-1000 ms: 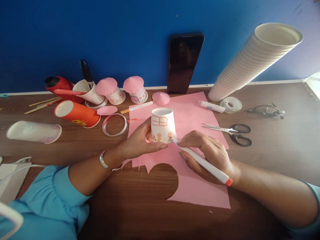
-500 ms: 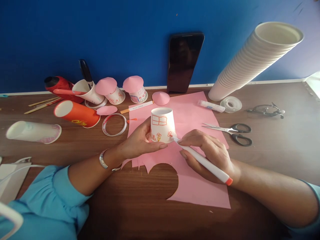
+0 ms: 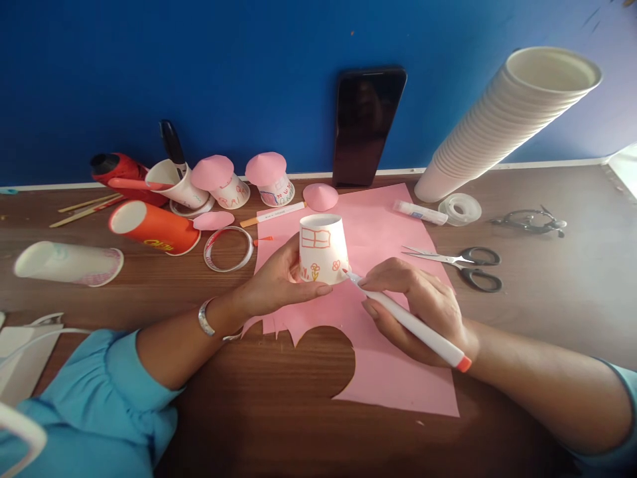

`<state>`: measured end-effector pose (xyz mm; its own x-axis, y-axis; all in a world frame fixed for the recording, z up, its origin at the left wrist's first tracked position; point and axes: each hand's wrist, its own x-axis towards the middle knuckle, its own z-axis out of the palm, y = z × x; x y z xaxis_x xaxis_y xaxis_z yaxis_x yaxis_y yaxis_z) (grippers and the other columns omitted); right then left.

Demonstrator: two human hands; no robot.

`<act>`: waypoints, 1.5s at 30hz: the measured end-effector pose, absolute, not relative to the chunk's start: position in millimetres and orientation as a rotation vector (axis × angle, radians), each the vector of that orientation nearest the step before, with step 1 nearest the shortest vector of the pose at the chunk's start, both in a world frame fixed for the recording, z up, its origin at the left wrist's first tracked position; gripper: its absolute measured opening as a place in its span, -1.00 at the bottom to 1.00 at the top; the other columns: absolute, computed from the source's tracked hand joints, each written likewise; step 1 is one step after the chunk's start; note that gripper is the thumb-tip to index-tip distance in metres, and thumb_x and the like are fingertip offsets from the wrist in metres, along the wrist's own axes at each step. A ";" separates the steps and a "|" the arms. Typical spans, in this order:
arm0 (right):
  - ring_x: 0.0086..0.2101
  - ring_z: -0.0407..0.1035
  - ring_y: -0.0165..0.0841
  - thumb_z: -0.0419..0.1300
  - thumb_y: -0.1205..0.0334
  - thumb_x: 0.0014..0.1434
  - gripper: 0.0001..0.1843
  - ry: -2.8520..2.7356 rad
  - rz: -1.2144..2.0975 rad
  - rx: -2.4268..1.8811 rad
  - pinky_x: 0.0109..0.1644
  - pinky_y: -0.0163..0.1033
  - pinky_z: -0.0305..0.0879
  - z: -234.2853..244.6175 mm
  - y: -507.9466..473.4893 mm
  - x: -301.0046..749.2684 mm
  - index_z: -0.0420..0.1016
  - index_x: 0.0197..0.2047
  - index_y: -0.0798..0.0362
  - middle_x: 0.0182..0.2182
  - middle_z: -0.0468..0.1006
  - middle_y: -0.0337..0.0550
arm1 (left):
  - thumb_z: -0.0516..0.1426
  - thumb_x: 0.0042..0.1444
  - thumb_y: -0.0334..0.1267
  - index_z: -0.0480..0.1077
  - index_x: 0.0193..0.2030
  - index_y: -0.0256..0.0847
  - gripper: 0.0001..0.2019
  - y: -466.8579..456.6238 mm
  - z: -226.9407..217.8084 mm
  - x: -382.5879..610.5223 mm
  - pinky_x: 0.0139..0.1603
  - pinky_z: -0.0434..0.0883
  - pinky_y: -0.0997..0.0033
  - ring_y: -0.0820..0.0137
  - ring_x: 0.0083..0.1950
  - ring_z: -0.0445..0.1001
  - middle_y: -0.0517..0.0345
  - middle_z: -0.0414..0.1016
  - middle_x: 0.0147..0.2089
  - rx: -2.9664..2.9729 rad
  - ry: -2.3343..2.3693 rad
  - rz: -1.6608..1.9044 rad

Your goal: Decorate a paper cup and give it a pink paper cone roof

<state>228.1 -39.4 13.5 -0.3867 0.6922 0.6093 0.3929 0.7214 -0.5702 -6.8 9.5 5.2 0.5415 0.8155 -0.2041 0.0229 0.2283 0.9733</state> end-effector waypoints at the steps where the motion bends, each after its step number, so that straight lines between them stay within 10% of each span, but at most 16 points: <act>1: -0.41 0.53 -0.33 0.18 0.42 0.30 -0.85 -2.019 0.420 -0.826 -0.38 -0.24 0.48 12.8 -39.4 228.1 0.40 -0.07 0.07 -0.38 0.57 -0.14 | 0.44 -0.01 -0.18 0.33 0.19 -0.13 -0.35 9.6 5.5 -6.9 0.21 0.48 0.02 0.05 0.22 0.52 -0.04 0.57 0.14 1.226 0.854 0.652; 45: -0.39 0.55 -0.33 0.19 0.38 0.33 -0.86 -2.037 0.444 -0.845 -0.40 -0.24 0.48 12.1 -40.7 227.5 0.41 -0.05 0.04 -0.36 0.59 -0.16 | 0.45 -0.07 -0.28 0.35 0.16 -0.11 -0.36 8.7 8.4 -4.6 0.20 0.48 0.06 0.04 0.26 0.48 -0.02 0.55 0.17 1.231 0.873 0.638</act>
